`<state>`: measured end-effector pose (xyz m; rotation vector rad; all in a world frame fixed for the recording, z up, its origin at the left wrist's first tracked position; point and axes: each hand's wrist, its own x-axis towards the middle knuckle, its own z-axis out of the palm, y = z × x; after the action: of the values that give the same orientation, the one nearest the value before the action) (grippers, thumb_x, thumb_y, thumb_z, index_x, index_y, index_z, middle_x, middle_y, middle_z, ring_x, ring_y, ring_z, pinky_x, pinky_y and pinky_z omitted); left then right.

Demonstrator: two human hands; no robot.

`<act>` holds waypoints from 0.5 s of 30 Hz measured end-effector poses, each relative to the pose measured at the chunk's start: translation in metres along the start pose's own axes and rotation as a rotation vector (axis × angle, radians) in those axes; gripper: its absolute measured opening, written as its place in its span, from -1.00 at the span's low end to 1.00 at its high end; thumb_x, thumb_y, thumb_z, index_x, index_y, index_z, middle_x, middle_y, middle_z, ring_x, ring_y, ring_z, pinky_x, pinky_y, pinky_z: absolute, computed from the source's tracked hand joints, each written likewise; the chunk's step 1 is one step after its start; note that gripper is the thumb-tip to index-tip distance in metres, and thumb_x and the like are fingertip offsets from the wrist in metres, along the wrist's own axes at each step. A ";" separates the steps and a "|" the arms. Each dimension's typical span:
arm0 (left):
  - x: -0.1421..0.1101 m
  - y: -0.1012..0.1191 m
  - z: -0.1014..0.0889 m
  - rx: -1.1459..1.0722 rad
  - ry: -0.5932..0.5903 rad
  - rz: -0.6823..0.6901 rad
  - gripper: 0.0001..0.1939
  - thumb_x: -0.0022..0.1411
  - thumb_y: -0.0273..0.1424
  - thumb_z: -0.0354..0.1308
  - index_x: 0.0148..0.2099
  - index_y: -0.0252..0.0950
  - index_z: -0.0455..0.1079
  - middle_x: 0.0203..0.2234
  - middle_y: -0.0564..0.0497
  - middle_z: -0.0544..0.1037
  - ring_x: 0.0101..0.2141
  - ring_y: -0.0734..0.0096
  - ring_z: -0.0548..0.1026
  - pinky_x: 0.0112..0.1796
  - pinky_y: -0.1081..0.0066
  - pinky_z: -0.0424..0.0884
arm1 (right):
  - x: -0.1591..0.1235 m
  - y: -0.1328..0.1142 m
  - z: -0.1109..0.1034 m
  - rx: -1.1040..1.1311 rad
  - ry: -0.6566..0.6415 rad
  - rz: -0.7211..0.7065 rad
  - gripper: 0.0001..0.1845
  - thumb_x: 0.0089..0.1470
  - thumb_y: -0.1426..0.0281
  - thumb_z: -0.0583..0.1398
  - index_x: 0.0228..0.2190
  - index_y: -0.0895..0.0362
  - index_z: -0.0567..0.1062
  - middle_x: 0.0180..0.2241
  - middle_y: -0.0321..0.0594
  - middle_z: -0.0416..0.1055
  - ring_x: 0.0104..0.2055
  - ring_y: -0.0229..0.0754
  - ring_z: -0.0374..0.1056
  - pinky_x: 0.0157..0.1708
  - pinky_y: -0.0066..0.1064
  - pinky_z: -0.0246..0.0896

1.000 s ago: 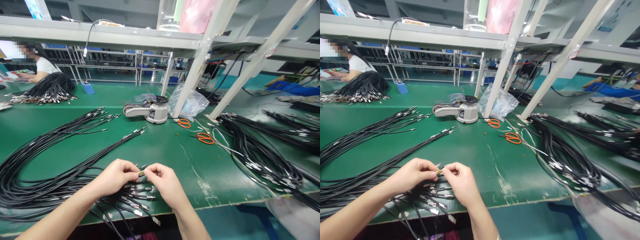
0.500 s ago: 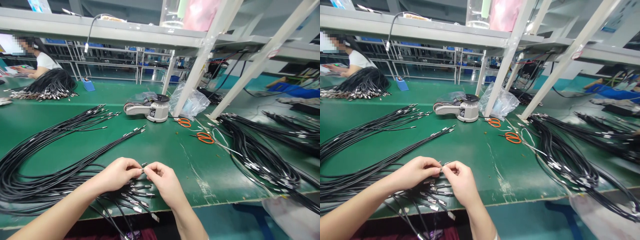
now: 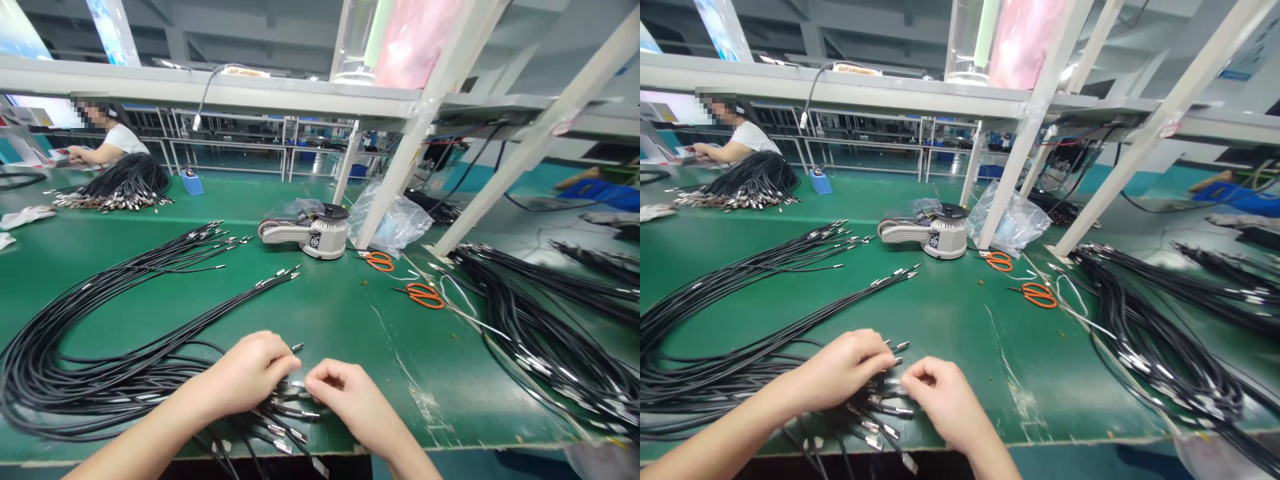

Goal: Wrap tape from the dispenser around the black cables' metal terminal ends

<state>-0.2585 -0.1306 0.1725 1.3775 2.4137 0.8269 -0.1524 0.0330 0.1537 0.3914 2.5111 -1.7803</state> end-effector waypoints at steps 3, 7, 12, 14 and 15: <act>0.013 -0.027 -0.013 0.297 0.254 -0.111 -0.74 0.29 -0.37 -0.08 -0.25 -0.24 0.44 -0.34 0.00 0.51 -0.26 0.36 0.39 -0.19 0.41 0.28 | 0.003 0.000 -0.019 -0.135 -0.020 0.005 -0.71 0.03 0.26 0.14 -0.59 0.16 0.51 -0.58 -0.26 0.43 -0.49 -0.20 0.31 -0.47 -0.43 0.16; 0.036 -0.067 -0.017 0.471 0.355 -0.212 -0.82 0.20 -0.50 -0.03 -0.27 -0.34 0.41 -0.35 -0.15 0.46 -0.25 0.17 0.35 -0.21 0.22 0.28 | 0.021 -0.013 -0.033 -0.114 -0.026 -0.036 -0.75 0.04 0.27 0.15 -0.54 0.15 0.50 -0.55 -0.27 0.45 -0.47 -0.22 0.33 -0.45 -0.44 0.18; 0.044 -0.080 -0.011 0.530 0.381 -0.196 -0.74 0.23 -0.52 -0.10 -0.38 -0.32 0.41 -0.44 -0.14 0.45 -0.33 0.17 0.37 -0.26 0.24 0.28 | 0.073 -0.026 -0.035 0.115 0.003 0.029 -0.80 -0.07 0.35 0.25 -0.62 0.21 0.51 -0.60 -0.26 0.44 -0.55 -0.29 0.31 -0.51 -0.47 0.18; 0.039 -0.075 -0.010 0.524 0.400 -0.181 -0.72 0.27 -0.48 -0.14 -0.31 -0.32 0.41 -0.41 -0.13 0.46 -0.32 0.19 0.38 -0.25 0.26 0.28 | 0.098 -0.024 -0.035 0.187 0.076 0.068 -0.78 -0.06 0.33 0.25 -0.59 0.23 0.51 -0.60 -0.24 0.44 -0.59 -0.32 0.29 -0.56 -0.50 0.17; 0.035 -0.072 -0.010 0.517 0.408 -0.172 -0.72 0.28 -0.47 -0.15 -0.28 -0.31 0.40 -0.39 -0.12 0.47 -0.31 0.21 0.38 -0.24 0.28 0.29 | 0.109 -0.021 -0.035 0.218 0.115 0.082 -0.76 -0.04 0.30 0.23 -0.57 0.24 0.51 -0.59 -0.22 0.44 -0.60 -0.33 0.29 -0.59 -0.51 0.17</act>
<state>-0.3330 -0.1328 0.1405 1.2118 3.1785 0.4919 -0.2587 0.0790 0.1664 0.6138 2.3389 -2.0608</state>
